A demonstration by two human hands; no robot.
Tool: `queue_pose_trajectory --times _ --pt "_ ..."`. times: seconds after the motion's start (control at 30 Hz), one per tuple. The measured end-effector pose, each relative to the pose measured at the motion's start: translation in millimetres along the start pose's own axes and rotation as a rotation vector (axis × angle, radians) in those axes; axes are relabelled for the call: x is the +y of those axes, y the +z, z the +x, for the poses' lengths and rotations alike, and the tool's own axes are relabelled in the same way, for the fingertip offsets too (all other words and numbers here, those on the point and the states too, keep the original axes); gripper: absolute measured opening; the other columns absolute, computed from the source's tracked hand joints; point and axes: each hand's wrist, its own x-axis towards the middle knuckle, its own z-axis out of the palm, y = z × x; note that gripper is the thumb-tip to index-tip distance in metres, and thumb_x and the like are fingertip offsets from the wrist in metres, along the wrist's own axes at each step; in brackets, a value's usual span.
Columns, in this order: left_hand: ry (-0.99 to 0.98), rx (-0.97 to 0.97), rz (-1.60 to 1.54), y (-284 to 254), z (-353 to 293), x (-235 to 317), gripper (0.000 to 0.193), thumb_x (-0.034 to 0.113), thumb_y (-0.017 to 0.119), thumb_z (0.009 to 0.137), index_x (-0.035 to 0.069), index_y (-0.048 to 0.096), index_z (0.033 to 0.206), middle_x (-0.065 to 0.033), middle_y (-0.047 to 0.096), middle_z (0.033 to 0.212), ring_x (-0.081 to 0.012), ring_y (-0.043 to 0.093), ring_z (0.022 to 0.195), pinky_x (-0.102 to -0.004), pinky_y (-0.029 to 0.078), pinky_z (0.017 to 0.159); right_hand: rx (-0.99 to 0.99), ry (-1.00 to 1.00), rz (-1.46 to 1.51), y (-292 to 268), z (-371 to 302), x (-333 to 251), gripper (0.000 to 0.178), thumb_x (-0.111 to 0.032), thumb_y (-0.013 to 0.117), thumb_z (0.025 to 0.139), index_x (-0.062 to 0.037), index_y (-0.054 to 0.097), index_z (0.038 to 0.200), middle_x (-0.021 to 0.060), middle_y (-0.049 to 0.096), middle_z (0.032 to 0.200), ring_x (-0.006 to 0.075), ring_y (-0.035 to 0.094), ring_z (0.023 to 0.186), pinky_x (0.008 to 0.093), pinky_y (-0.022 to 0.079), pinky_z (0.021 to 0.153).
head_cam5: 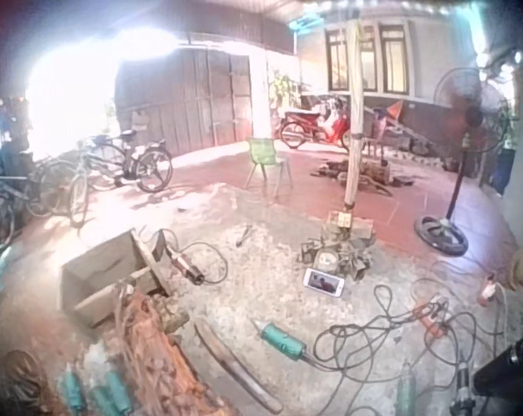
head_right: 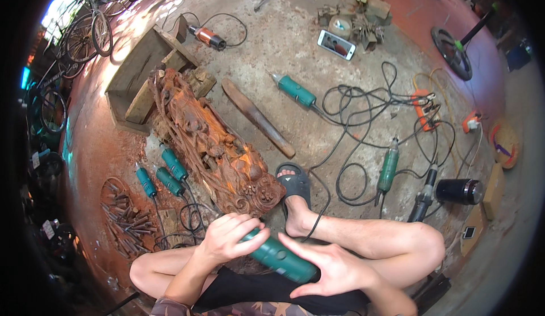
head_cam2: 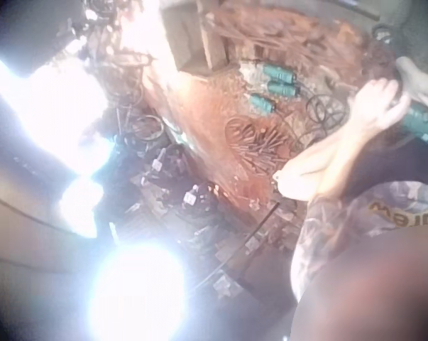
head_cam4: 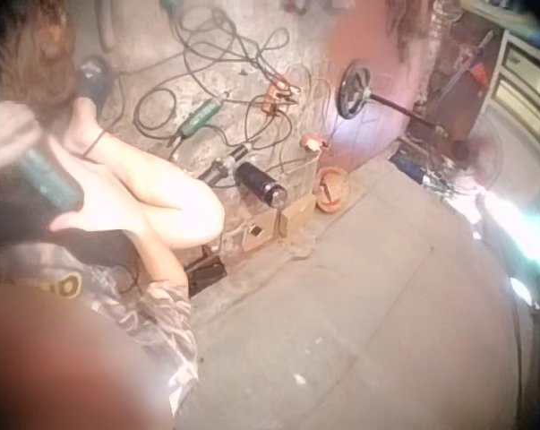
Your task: The person sits on the floor and uses a rotary tool to carve intricate details into a large piece of wood. They switch between different rotary tools and bits to refine the carved patterns.
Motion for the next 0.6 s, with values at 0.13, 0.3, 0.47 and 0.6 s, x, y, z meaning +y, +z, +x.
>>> queue_pose_trajectory --times 0.13,0.3,0.47,0.6 --pt "0.132 -0.031 0.048 12.1 50.8 -5.6 0.047 0.016 0.068 0.076 0.018 0.068 0.123 -0.0095 0.065 0.12 -0.0242 0.065 0.111 -0.0361 0.054 0.092 -0.047 0.378 -0.035 -17.4 37.2 9.3 0.085 -0.032 0.091 0.078 -0.0022 0.049 0.145 0.022 0.071 0.122 0.0334 0.072 0.113 0.0408 0.056 0.095" --pt "-0.395 0.189 0.024 -7.3 53.8 -23.7 0.049 0.01 0.077 0.08 0.022 0.073 0.128 -0.0106 0.056 0.14 -0.0378 0.043 0.14 -0.049 0.038 0.111 0.278 0.124 -0.357 -77.6 113.8 68.4 0.072 -0.023 0.082 0.077 -0.0059 0.05 0.139 0.022 0.071 0.109 0.0397 0.072 0.102 0.045 0.057 0.088" --pt "-1.101 0.525 -0.096 -21.2 -33.7 -58.9 0.049 0.002 0.078 0.079 0.005 0.068 0.127 -0.0141 0.059 0.136 -0.0318 0.057 0.127 -0.0403 0.043 0.109 0.517 0.154 -0.483 -115.1 235.9 182.8 0.075 -0.035 0.084 0.079 -0.0081 0.049 0.139 0.023 0.071 0.115 0.0428 0.07 0.107 0.0482 0.056 0.09" --pt "-1.306 0.527 -0.297 -5.1 -112.4 -68.0 0.038 -0.002 0.069 0.094 0.002 0.063 0.131 -0.0067 0.055 0.138 -0.0139 0.057 0.117 -0.0253 0.05 0.086 0.639 0.156 -0.428 -103.7 304.8 256.6 0.076 -0.028 0.088 0.074 -0.006 0.053 0.138 0.0233 0.066 0.126 0.0422 0.062 0.121 0.0492 0.051 0.102"
